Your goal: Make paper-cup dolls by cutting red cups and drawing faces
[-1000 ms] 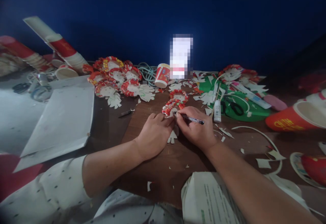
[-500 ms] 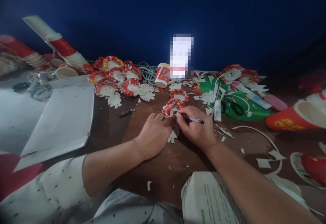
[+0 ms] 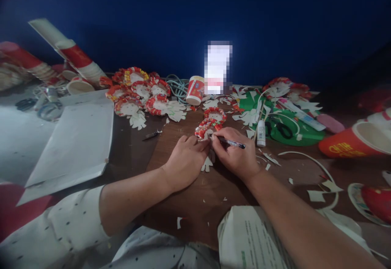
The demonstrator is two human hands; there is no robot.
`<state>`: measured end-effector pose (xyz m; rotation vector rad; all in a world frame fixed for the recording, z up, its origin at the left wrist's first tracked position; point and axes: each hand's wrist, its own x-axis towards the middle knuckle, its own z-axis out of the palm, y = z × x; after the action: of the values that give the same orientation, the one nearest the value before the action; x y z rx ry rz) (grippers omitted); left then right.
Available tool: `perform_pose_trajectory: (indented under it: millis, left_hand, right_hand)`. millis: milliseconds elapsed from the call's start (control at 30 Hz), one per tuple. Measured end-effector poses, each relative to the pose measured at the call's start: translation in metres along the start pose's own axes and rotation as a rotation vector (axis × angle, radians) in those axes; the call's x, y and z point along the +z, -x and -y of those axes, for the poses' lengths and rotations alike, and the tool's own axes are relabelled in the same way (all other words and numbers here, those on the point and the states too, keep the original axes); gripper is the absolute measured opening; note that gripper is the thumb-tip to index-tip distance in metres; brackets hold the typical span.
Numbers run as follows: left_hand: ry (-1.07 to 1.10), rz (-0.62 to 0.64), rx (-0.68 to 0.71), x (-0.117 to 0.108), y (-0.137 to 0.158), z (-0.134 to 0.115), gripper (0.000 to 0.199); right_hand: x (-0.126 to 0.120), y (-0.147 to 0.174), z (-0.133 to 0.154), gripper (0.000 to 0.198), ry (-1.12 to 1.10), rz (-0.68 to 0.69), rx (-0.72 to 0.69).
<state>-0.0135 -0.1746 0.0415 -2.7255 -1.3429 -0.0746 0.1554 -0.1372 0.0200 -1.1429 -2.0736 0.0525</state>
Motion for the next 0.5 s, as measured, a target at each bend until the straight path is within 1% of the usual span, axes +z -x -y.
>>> perform_pose_trajectory:
  millis: [200,500]
  left_hand:
    - [0.018,-0.004,0.004,-0.0013,0.0006,0.0004,0.030]
    - [0.010,-0.022,0.001,0.0027,0.0003,0.0007,0.028]
  right_hand:
    - [0.0002,0.0009,0.0005,0.009,0.004,-0.011,0.017]
    - [-0.0056,-0.0020,0.0011,0.013,0.001,-0.146,0.085]
